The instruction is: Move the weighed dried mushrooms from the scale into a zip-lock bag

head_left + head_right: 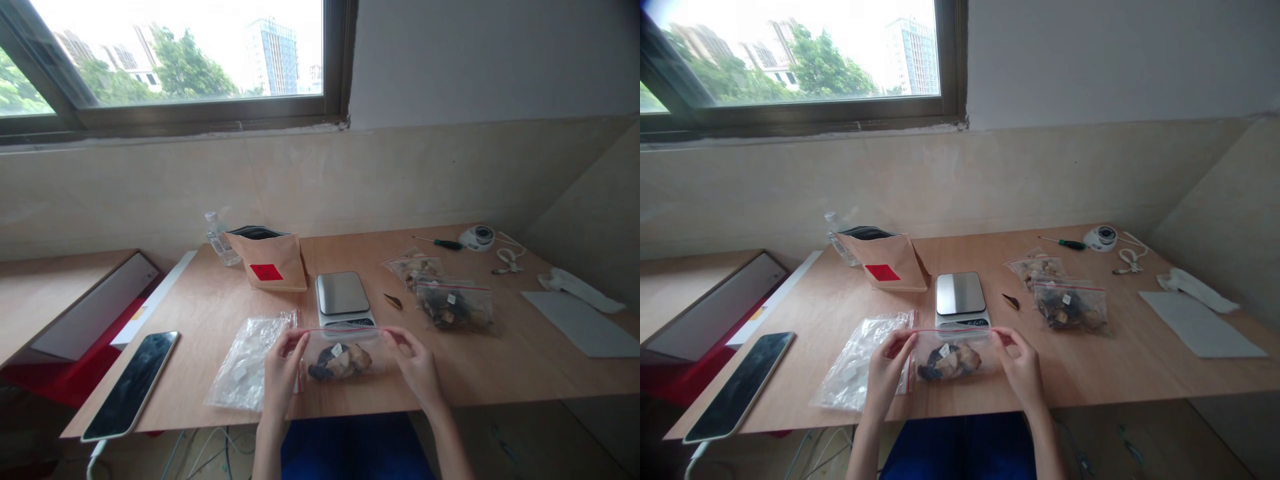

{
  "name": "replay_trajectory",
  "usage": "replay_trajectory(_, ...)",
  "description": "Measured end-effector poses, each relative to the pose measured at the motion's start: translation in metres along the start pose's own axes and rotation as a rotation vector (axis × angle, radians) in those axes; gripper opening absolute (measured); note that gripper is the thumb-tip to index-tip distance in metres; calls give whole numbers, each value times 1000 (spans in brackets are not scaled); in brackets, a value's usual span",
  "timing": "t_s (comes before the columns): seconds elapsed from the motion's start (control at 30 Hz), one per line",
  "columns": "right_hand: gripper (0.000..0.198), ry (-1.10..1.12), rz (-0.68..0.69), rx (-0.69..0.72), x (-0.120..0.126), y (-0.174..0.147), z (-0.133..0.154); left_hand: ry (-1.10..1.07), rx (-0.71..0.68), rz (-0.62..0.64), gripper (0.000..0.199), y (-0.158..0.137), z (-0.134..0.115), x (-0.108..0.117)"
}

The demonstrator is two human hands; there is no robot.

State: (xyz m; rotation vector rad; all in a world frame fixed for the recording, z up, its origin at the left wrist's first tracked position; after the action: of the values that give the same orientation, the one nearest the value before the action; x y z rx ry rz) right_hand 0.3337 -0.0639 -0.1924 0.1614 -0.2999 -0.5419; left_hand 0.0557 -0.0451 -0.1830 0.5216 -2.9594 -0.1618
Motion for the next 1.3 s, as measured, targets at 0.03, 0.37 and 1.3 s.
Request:
replay_trajectory(0.03,27,-1,-10,3,1,0,0,-5,-6,7,23,-1,-1,-1)
replay_trajectory(0.37,27,-19,-70,36,7,1,6,32,-69,7,21,-4,-9,-2)
replay_trajectory(1.3,30,127,90,-73,-13,-4,-1,-90,10,72,23,-10,-8,-14)
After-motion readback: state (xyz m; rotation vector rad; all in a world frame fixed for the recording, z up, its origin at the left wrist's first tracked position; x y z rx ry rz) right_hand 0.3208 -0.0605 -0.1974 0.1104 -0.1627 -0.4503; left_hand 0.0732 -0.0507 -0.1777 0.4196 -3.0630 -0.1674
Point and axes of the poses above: each hand's wrist, its own y-axis towards the middle knuckle, its own x-axis out of the back of the hand, z = x × y, the point moved 8 cm from there along y, towards the middle knuckle, and after that the axes turned 12 degrees about -z, right-handed, at the moved point
